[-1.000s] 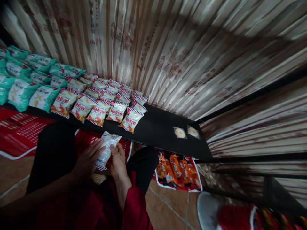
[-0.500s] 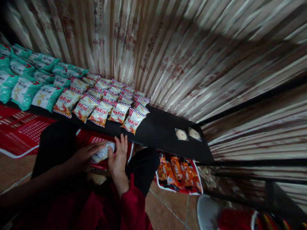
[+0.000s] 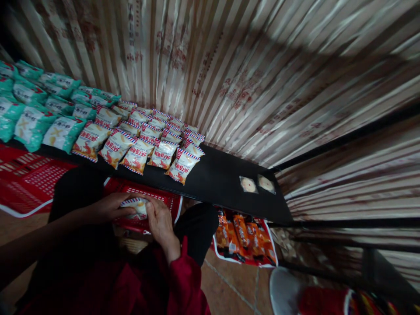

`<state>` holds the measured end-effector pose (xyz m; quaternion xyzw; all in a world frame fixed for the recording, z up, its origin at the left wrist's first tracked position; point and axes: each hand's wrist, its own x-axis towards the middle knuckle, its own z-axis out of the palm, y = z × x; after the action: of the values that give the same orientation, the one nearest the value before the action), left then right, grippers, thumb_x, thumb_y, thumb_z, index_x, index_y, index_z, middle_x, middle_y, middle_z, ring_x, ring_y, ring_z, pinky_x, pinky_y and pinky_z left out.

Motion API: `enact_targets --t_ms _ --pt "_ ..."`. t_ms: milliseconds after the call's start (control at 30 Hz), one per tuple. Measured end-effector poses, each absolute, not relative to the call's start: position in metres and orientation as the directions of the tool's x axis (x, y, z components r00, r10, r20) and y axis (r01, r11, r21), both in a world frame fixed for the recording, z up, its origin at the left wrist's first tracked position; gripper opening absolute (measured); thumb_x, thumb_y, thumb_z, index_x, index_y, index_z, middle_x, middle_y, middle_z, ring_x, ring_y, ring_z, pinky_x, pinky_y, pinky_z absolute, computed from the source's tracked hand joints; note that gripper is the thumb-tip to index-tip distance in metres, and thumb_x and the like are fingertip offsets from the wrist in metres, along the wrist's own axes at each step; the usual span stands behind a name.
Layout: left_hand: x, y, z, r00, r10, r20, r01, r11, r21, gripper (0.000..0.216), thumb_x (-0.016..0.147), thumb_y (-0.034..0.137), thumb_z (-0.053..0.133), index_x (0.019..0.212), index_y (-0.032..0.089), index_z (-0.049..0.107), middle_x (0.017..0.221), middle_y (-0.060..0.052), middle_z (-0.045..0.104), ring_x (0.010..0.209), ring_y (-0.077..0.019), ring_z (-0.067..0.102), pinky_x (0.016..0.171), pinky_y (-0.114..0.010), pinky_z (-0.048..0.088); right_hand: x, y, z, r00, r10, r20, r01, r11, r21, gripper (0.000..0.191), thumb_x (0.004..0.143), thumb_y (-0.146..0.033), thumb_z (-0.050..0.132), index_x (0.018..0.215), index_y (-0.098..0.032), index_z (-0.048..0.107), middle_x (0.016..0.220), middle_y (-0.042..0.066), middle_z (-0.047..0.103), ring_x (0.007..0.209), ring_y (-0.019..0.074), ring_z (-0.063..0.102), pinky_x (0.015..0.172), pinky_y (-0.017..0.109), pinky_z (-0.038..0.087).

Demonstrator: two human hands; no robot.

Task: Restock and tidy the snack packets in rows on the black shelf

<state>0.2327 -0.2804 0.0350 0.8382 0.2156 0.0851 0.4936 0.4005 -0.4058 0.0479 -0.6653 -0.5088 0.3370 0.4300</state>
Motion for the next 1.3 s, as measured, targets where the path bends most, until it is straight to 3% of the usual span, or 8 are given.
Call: enact_targets --t_ms 133,267,533,767,1000,1300 --pt "0.239 -0.274 0.038 0.879 0.449 -0.159 0.307 -0.279 0.910 0.045 0.078 0.048 0.060 0.110 0.017 0.062 0.089 -0.002 0.071 0.079 -0.0206 0.065 0.068 -0.024 0.046 0.401 -0.407 0.047 0.202 0.978 -0.058 0.372 -0.131 -0.919 0.038 0.087 -0.041 0.056 0.123 -0.030 0.062 0.115 0.002 0.068 0.104 0.0232 0.061 0.092 0.033 0.043" --pt "0.245 -0.271 0.044 0.861 0.471 -0.193 0.306 -0.175 0.936 0.043 0.075 0.050 0.063 0.101 0.016 0.063 0.084 -0.001 0.070 0.076 -0.0197 0.063 0.066 -0.023 0.047 0.398 -0.406 0.036 0.262 0.961 -0.083 0.259 -0.153 -0.954 0.042 0.080 -0.040 0.065 0.120 -0.029 0.063 0.103 -0.001 0.072 0.088 0.0204 0.064 0.080 0.027 0.047" --pt "0.256 -0.269 0.056 0.778 0.587 -0.224 0.228 0.068 0.971 0.061 0.066 0.049 0.070 0.116 0.017 0.056 0.108 -0.006 0.067 0.097 -0.0240 0.063 0.082 -0.032 0.049 0.391 -0.396 0.020 0.445 0.881 -0.162 0.021 -0.192 -0.981 0.038 0.075 -0.044 0.068 0.107 -0.023 0.066 0.085 -0.001 0.072 0.073 0.0168 0.062 0.068 0.025 0.049" --pt "0.255 -0.274 0.051 0.727 0.617 -0.303 0.102 0.338 0.935 0.075 0.067 0.051 0.073 0.128 0.016 0.045 0.107 -0.008 0.068 0.091 -0.0240 0.066 0.080 -0.036 0.051 0.385 -0.389 0.026 0.522 0.831 -0.191 -0.115 -0.153 -0.982 0.036 0.073 -0.043 0.069 0.101 -0.020 0.065 0.088 0.001 0.073 0.075 0.0176 0.065 0.068 0.026 0.051" --pt "0.267 -0.284 0.041 0.702 0.651 -0.288 0.022 0.384 0.923 0.066 0.063 0.060 0.073 0.109 0.014 0.058 0.095 -0.009 0.072 0.087 -0.0269 0.067 0.080 -0.040 0.052 0.381 -0.379 0.025 0.612 0.762 -0.214 -0.198 -0.114 -0.974 0.037 0.070 -0.049 0.069 0.092 -0.020 0.065 0.084 0.002 0.073 0.074 0.0186 0.065 0.068 0.029 0.053" --pt "0.278 -0.301 0.020 0.745 0.650 -0.150 -0.086 0.318 0.944 0.067 0.068 0.052 0.072 0.119 0.015 0.052 0.123 -0.015 0.062 0.113 -0.0286 0.059 0.095 -0.044 0.047 0.392 -0.374 0.025 0.664 0.715 -0.218 -0.175 -0.135 -0.975 0.038 0.074 -0.054 0.064 0.092 -0.021 0.065 0.088 0.003 0.074 0.078 0.0192 0.067 0.073 0.030 0.052"
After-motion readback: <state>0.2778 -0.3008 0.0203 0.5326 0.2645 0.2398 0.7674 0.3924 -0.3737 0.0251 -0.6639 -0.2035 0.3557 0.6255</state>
